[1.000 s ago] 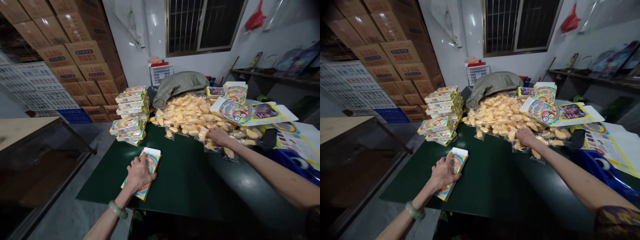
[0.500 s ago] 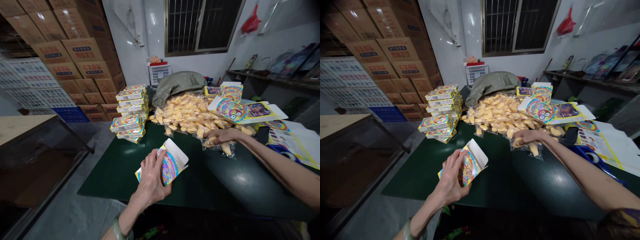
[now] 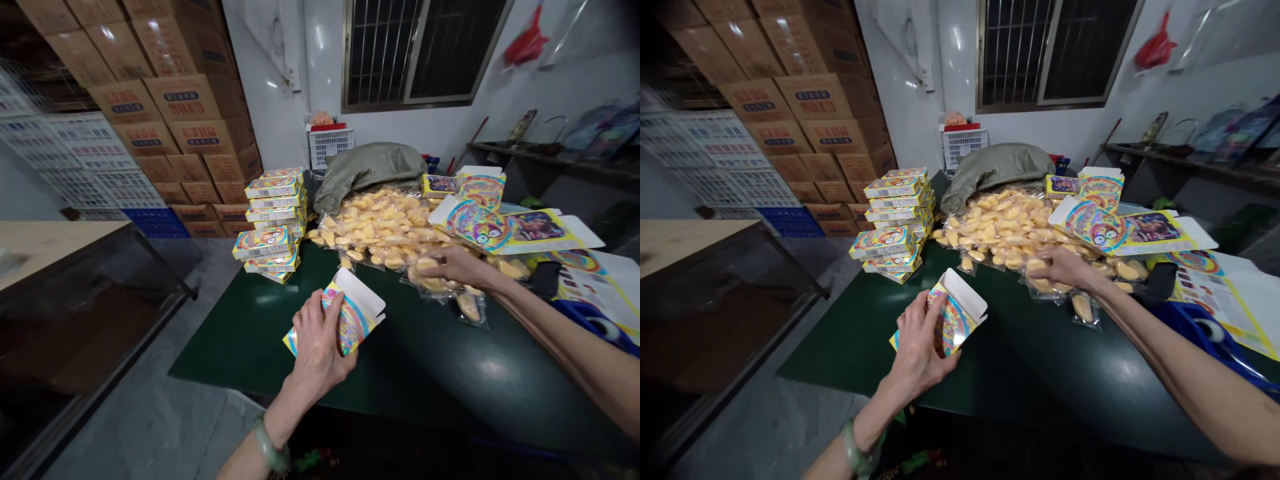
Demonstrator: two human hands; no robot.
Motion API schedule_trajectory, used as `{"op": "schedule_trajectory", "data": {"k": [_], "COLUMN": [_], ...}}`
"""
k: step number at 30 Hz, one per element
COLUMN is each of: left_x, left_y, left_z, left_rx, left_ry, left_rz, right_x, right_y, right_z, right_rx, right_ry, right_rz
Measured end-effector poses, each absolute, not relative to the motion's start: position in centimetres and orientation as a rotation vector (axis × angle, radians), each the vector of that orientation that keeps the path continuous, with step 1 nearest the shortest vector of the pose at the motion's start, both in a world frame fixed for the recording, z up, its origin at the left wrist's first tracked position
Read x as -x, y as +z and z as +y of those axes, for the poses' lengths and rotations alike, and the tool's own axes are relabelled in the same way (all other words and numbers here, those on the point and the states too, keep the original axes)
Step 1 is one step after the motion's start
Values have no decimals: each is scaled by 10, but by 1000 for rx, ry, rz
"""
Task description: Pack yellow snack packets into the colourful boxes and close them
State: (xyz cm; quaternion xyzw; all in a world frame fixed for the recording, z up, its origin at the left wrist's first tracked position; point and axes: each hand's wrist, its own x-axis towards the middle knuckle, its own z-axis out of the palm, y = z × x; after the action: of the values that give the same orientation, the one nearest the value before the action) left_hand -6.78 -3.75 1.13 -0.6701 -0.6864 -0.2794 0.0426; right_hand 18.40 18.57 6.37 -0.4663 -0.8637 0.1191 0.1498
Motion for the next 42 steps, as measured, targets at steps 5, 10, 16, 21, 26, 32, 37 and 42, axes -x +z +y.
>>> {"op": "schedule_trajectory", "data": {"k": [5,10,16,21,26,32,37,42], "left_x": [50,45,48,36,42,43,51,73], "left_y": [4,-1,-5,2,2,-10,-15,-18], "left_z": [-25,-23,-30,-28,-28,-25,-31,-40], "left_rx": [1997,1983,1966,1906,1776,1723,1619,1498], "left_ry": [-839,-993,-1050,-1112,-1155,-1200,-1374,-1472], "left_rz": [-2068,-2019,-1971,-1932,-1940,-1935,-1948,-2002], "right_x": [-151,-118,-111,-79,-73,-84,-106,-199], "right_y": [95,88,72,61,49,63,49,-2], "right_z": [115,84,93,68,57,38,37,108], "right_rx": [912,876,881,888,948,663,590,1874], "right_ry": [1136,663,433,375,307,-99,72,245], "right_rz": [-1881,-1898,-1976,-1773,-1868,-2033,-2140,-1618]}}
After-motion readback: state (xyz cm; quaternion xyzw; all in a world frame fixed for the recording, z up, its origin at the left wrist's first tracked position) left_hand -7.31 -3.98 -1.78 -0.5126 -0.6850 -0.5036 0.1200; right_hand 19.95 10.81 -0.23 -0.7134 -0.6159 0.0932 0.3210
